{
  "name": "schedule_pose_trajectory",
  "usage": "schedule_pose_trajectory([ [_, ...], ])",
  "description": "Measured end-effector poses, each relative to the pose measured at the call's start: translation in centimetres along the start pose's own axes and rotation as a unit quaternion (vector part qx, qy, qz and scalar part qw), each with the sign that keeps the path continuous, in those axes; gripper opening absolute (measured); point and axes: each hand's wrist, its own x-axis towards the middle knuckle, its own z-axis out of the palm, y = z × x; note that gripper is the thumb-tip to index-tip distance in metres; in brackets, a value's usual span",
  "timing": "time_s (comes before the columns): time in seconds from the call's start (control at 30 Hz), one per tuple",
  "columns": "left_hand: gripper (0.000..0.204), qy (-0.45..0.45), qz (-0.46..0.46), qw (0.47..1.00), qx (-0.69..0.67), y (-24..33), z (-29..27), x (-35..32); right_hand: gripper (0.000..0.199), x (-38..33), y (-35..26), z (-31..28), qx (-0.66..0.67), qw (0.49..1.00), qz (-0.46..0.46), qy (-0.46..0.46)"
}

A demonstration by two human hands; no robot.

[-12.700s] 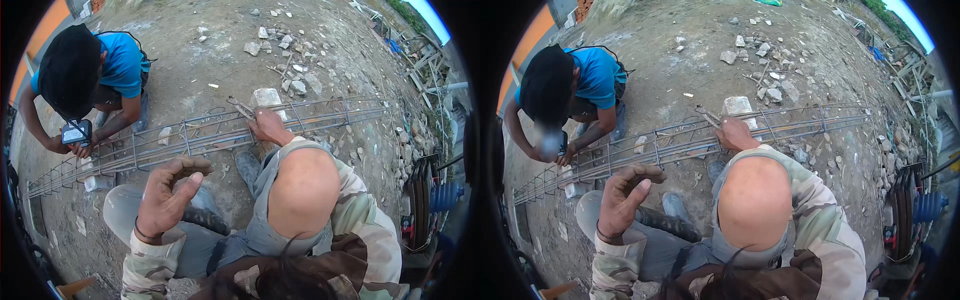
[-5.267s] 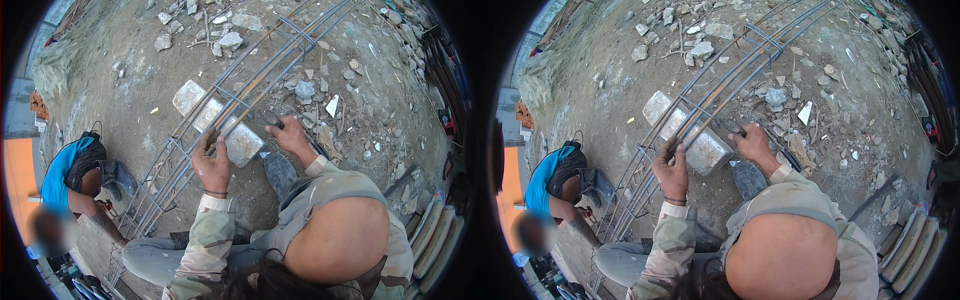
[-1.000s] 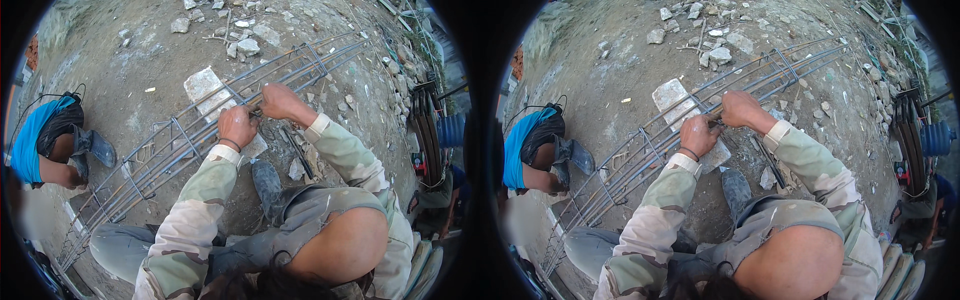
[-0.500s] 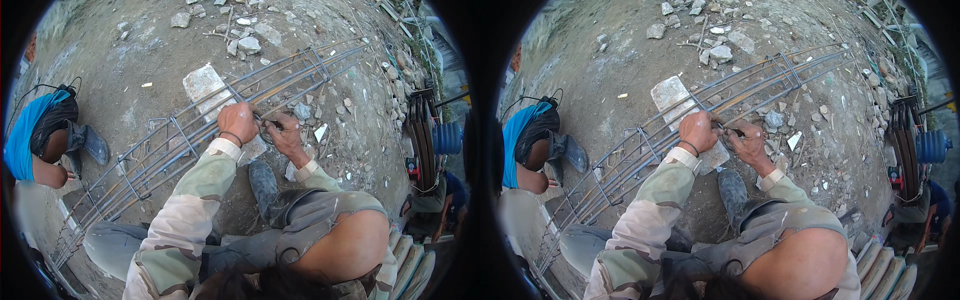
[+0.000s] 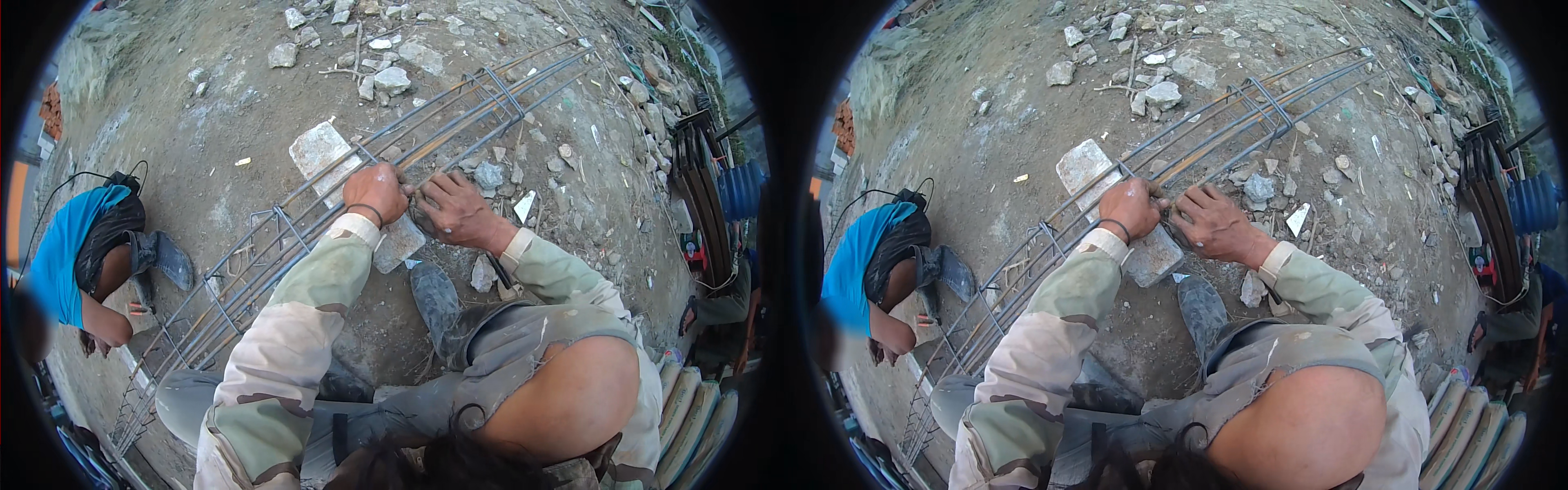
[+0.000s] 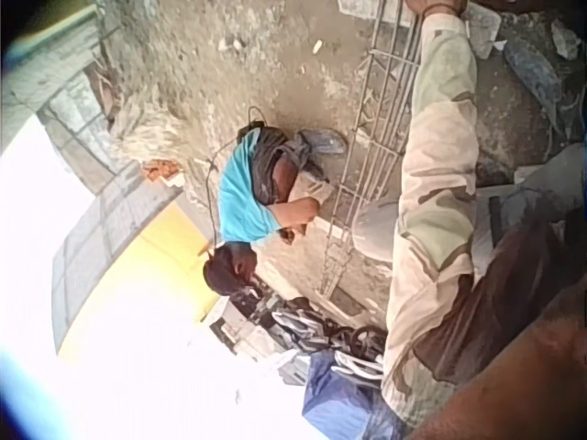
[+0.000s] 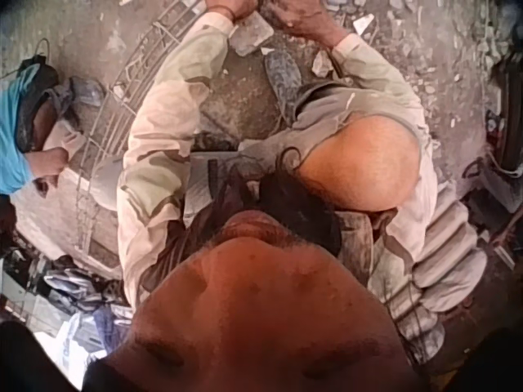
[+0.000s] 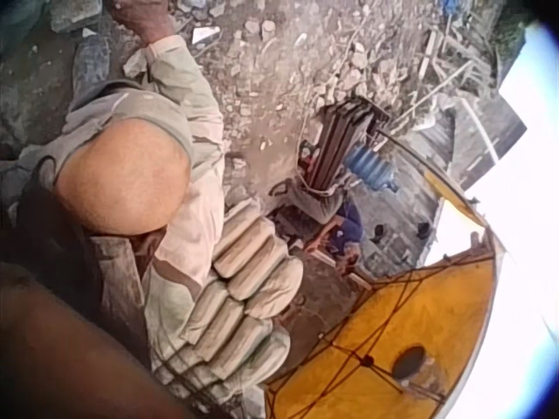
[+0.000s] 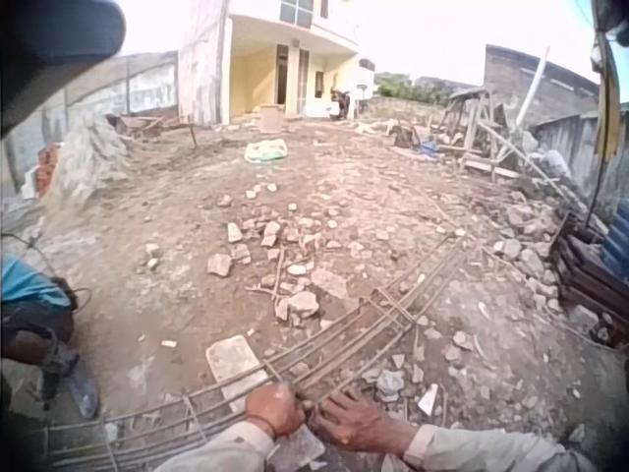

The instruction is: The person constructs a rebar column by wrapping tie wire around intersecting rebar rods and tightening the wire using pliers and by hand.

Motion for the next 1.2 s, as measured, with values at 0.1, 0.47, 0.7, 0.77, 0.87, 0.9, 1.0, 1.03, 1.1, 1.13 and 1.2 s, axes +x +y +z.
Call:
schedule_pose_trajectory([
  [0.1, 0.030, 0.005, 0.012, 1.000, -0.017, 0.2, -0.2, 0.1, 0.017, 0.0, 0.9, -0.1, -0.029, 0.998, -0.063, -0.009],
  [0.47, 0.036, -0.071, 0.013, 0.997, -0.017, -0.6, -0.9, 0.9, 0.018, 0.6, 0.9, 0.2, -0.062, 0.992, -0.113, 0.010],
  [0.7, 0.033, -0.113, 0.047, 0.992, -0.022, -1.2, -1.5, 1.8, 0.016, 0.6, -2.5, 3.5, 0.061, 0.975, 0.146, 0.159],
  [0.77, 0.030, -0.087, 0.069, 0.993, -0.047, -2.5, -0.3, 1.8, 0.020, 0.5, -4.2, 4.4, 0.111, 0.922, 0.360, 0.094],
  [0.87, 0.026, -0.044, 0.067, 0.996, -0.042, -2.2, 0.4, 1.7, 0.025, 1.2, -4.4, 4.8, 0.474, 0.590, 0.643, 0.117],
  [0.9, 0.026, -0.044, 0.064, 0.996, -0.044, -2.4, 0.5, 1.4, 0.029, 1.9, -4.8, 3.7, 0.555, 0.495, 0.655, 0.129],
  [1.0, 0.024, -0.023, 0.039, 0.998, -0.044, -1.4, 0.3, 1.0, 0.027, -1.3, -5.0, 2.1, 0.404, 0.674, 0.617, 0.048],
  [1.03, 0.023, -0.017, 0.034, 0.998, -0.044, -1.4, 0.5, 0.8, 0.023, -2.0, -5.8, 1.5, 0.330, 0.753, 0.560, 0.102],
  [1.1, 0.023, -0.007, 0.028, 0.998, -0.053, -1.5, 0.4, 0.6, 0.032, -2.4, -4.2, -1.5, 0.171, 0.896, 0.398, 0.098],
  [1.13, 0.024, -0.009, 0.034, 0.998, -0.061, -1.3, 0.3, 0.5, 0.045, -2.5, -3.2, -2.8, 0.005, 0.973, 0.213, 0.090],
  [1.2, 0.024, -0.010, 0.043, 0.996, -0.074, -0.9, 0.0, 0.2, 0.053, -1.4, -0.9, -3.7, -0.016, 0.984, 0.175, 0.011],
])
